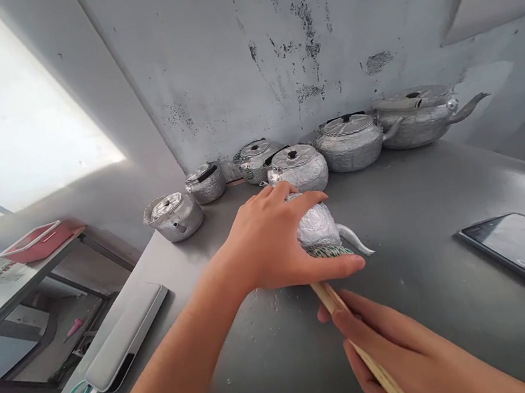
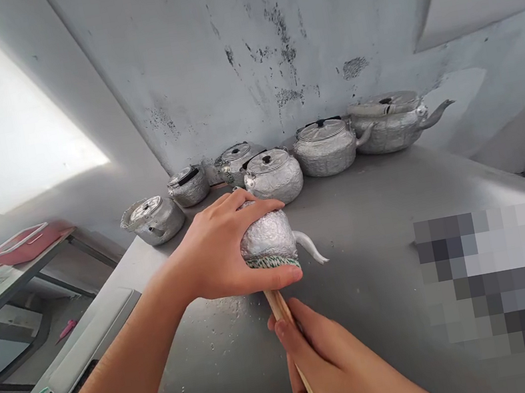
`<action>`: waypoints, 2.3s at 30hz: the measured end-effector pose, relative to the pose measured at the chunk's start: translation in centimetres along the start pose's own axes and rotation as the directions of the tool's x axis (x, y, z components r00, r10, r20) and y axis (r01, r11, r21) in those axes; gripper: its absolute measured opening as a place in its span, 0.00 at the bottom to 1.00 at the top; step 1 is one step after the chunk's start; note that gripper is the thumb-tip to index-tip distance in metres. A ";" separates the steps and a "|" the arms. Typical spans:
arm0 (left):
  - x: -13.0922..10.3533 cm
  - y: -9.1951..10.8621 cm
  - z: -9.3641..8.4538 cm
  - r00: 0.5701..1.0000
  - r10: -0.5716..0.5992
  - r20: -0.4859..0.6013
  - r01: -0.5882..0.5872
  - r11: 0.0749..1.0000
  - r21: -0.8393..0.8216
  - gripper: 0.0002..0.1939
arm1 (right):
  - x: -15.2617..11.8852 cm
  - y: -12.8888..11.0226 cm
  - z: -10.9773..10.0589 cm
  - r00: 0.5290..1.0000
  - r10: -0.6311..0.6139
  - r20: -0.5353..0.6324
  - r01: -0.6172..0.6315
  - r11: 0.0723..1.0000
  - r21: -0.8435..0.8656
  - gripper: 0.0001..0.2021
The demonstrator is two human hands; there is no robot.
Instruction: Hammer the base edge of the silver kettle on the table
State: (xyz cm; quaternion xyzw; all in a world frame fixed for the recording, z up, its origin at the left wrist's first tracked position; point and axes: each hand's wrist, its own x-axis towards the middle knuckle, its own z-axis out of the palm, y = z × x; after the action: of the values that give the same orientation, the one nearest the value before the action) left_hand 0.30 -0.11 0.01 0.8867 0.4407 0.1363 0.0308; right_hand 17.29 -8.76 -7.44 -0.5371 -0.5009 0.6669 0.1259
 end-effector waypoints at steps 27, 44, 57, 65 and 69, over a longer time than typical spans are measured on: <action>-0.1 0.1 -0.1 0.999 -0.037 0.010 0.037 0.999 -0.008 0.45 | 0.2 0.7 -0.3 0.957 -0.290 0.009 0.289 0.952 -0.097 0.19; 0.1 -0.5 -0.3 0.996 -0.090 0.011 0.091 0.995 -0.046 0.44 | 0.0 0.1 -0.6 0.969 -0.244 0.031 0.245 0.966 -0.079 0.21; 0.2 -0.7 -0.2 0.996 -0.087 -0.009 0.086 0.995 -0.041 0.44 | 0.0 0.4 -0.6 0.967 -0.253 0.029 0.254 0.964 -0.075 0.21; 0.2 -0.8 -0.2 0.993 -0.118 -0.009 0.117 0.991 -0.057 0.45 | -0.2 0.3 -0.6 0.968 -0.251 0.017 0.252 0.965 -0.079 0.21; 0.2 -0.9 -0.2 0.992 -0.123 -0.010 0.122 0.991 -0.053 0.46 | -0.2 0.3 -0.6 0.963 -0.268 -0.009 0.266 0.960 -0.086 0.21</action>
State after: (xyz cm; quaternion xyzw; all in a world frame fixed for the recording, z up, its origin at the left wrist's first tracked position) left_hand -0.36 0.56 0.05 0.8559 0.4908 0.1515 0.0595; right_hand 17.99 -8.67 -7.48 -0.4762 -0.5951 0.6166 0.1969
